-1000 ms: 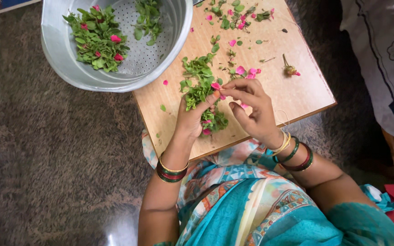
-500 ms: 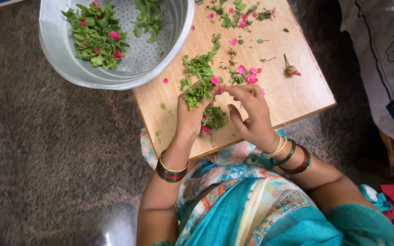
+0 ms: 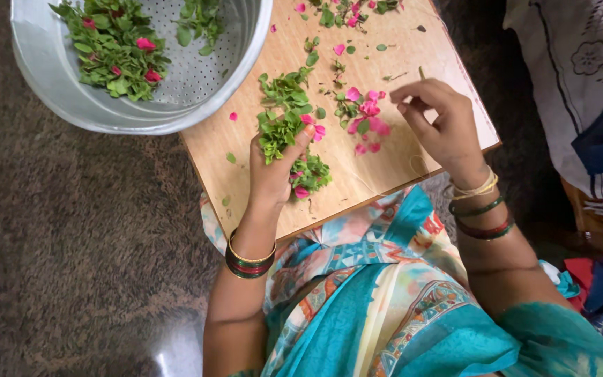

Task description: The person removes petals and small leaves from flower stems by hand, placing the separated pieces onto a wooden board and into a metal colander.

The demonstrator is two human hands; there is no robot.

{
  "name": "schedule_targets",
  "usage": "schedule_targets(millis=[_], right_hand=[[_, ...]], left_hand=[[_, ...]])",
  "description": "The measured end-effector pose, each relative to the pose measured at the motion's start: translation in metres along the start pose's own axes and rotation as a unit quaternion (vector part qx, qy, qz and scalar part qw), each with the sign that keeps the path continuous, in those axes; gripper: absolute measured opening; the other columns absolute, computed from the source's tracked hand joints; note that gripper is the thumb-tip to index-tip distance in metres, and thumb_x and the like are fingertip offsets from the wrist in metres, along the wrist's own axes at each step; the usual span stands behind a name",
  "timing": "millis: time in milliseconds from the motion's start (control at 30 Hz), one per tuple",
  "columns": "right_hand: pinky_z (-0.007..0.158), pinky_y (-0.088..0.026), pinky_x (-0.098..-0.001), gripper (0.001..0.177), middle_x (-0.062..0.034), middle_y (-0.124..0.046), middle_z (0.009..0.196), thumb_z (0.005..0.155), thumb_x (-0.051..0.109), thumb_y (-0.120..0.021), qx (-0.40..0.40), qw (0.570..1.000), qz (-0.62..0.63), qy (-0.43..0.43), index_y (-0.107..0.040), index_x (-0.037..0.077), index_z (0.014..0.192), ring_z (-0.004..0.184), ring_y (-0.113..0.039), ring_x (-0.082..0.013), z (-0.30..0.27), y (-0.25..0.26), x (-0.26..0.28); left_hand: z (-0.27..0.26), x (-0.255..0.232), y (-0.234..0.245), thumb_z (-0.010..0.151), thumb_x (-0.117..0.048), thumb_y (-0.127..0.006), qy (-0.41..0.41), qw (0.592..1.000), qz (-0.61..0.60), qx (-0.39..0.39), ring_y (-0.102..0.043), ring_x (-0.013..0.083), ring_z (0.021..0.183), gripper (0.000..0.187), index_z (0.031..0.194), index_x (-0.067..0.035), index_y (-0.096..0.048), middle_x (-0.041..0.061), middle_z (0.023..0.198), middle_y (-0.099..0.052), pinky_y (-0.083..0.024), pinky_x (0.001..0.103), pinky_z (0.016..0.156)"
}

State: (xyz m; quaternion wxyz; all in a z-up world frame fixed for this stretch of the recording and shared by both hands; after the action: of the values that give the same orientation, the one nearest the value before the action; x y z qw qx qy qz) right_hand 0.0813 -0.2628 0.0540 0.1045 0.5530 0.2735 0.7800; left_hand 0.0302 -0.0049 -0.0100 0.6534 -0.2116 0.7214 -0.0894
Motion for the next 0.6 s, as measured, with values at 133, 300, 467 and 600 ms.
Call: schedule_targets(millis=[133, 300, 467, 600], right_hand=[[0.072, -0.056, -0.0298, 0.016, -0.0107, -0.068, 0.099, 0.092, 0.001, -0.074, 0.031, 0.993, -0.106, -0.027, -0.074, 0.003, 0.108, 0.083, -0.068, -0.0211, -0.010, -0.005, -0.014], [0.076, -0.058, -0.0307, 0.024, -0.0111, -0.066, 0.105, 0.091, 0.005, -0.077, 0.011, 0.993, -0.115, 0.007, -0.075, 0.005, 0.115, 0.087, -0.069, -0.0227, -0.019, -0.014, -0.018], [0.072, -0.054, -0.0303, 0.013, -0.0110, -0.066, 0.101, 0.088, -0.001, -0.076, 0.018, 0.992, -0.121, 0.003, -0.073, 0.004, 0.100, 0.082, -0.066, -0.0217, -0.018, -0.015, -0.021], [0.077, -0.051, -0.0250, 0.012, -0.0055, -0.063, 0.101, 0.094, -0.005, -0.068, -0.016, 0.996, 0.073, -0.037, -0.068, 0.000, 0.105, 0.089, -0.063, -0.0125, -0.019, -0.013, -0.020]], left_hand=[[-0.001, -0.002, 0.000, 0.090, -0.006, -0.081, 0.001, 1.000, -0.005, -0.003, -0.057, 0.0060, 0.063, 0.014, 0.097, -0.003, -0.070, -0.002, 0.078, -0.065, -0.045, 0.023, 0.056], [-0.002, -0.005, -0.001, 0.090, -0.008, -0.080, 0.013, 1.000, 0.001, 0.005, -0.056, 0.0055, 0.063, 0.015, 0.100, -0.003, -0.070, -0.003, 0.079, -0.065, -0.045, 0.022, 0.054], [0.000, -0.001, 0.002, 0.090, -0.008, -0.080, 0.010, 1.000, 0.008, -0.001, -0.057, 0.0053, 0.064, 0.016, 0.102, -0.003, -0.071, -0.002, 0.081, -0.068, -0.047, 0.022, 0.056], [0.002, 0.010, 0.003, 0.091, -0.008, -0.082, 0.006, 1.000, -0.010, 0.014, -0.058, 0.0064, 0.064, 0.015, 0.100, -0.003, -0.071, -0.002, 0.080, -0.066, -0.047, 0.024, 0.056]])
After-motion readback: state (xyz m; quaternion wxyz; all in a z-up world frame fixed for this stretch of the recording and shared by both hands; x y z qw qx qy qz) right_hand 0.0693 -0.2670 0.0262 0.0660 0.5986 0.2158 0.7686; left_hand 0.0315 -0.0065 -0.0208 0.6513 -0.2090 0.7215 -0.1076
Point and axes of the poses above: each hand's wrist, its own z-axis towards the middle knuckle, its own y-axis out of the back of the hand, x = y × z, the point moved 3 cm from there along z, towards the middle knuckle
